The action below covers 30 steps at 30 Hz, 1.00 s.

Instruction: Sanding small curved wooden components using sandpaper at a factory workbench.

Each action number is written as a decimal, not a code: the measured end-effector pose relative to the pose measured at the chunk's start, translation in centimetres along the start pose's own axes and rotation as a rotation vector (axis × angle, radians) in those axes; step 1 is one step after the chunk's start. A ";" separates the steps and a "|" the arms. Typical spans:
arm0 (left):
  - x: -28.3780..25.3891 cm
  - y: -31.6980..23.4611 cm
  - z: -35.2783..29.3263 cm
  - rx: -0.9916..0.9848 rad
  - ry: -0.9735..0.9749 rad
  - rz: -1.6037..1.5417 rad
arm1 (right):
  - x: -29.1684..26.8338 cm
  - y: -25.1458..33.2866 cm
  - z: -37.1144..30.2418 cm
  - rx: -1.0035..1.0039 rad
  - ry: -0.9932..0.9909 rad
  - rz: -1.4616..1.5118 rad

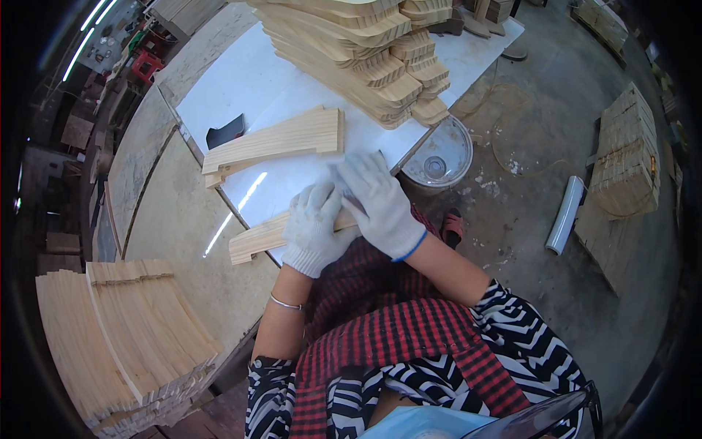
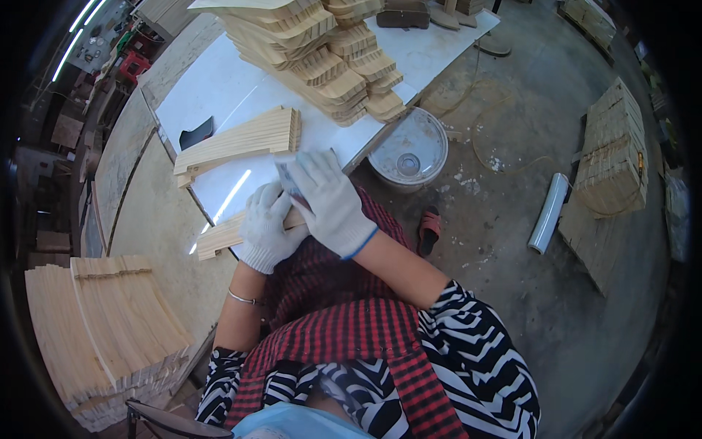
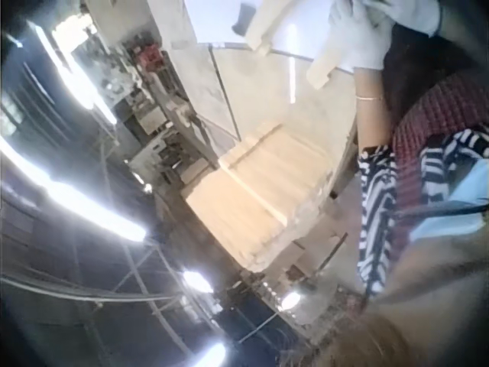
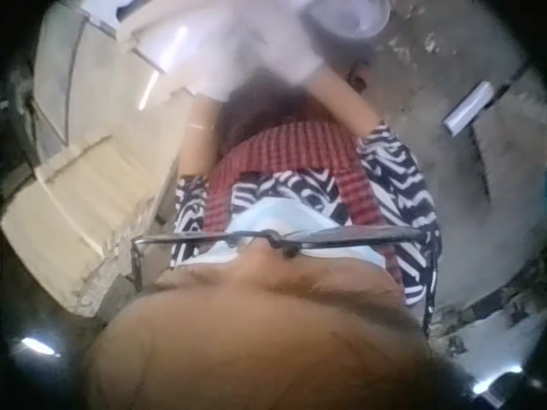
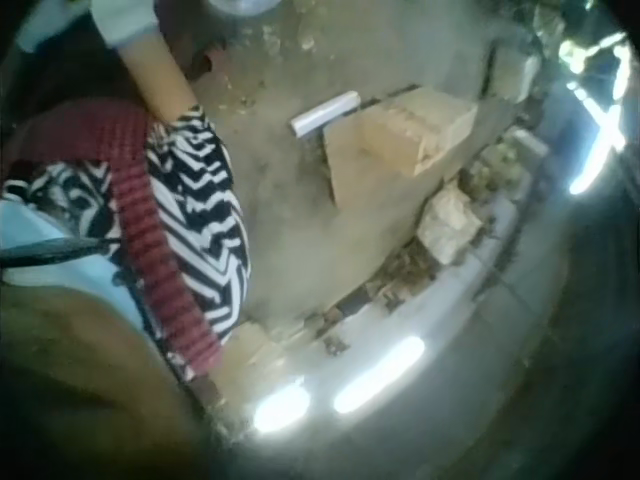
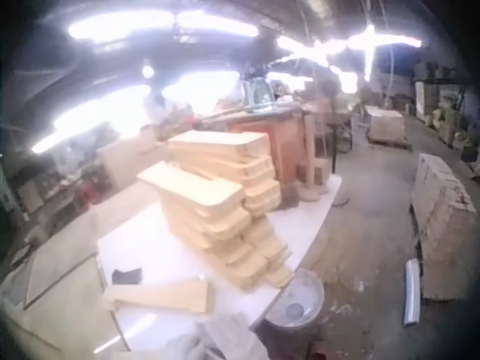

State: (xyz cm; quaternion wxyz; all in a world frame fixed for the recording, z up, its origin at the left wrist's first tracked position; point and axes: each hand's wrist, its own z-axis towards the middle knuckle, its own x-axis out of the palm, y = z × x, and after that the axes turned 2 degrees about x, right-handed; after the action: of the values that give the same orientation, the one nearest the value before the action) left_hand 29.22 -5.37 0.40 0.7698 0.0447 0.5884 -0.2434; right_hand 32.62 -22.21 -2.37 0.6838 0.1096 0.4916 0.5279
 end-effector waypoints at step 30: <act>-5.2 0.8 2.9 -0.254 0.351 -0.061 | -5.3 -1.5 -7.3 0.398 -0.192 0.483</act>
State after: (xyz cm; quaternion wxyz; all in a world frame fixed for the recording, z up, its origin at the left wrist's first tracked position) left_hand 31.15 -4.07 5.92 0.6474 -0.0286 0.7403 -0.1788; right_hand 28.00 -29.97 -3.99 0.5472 0.4037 0.4783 0.5557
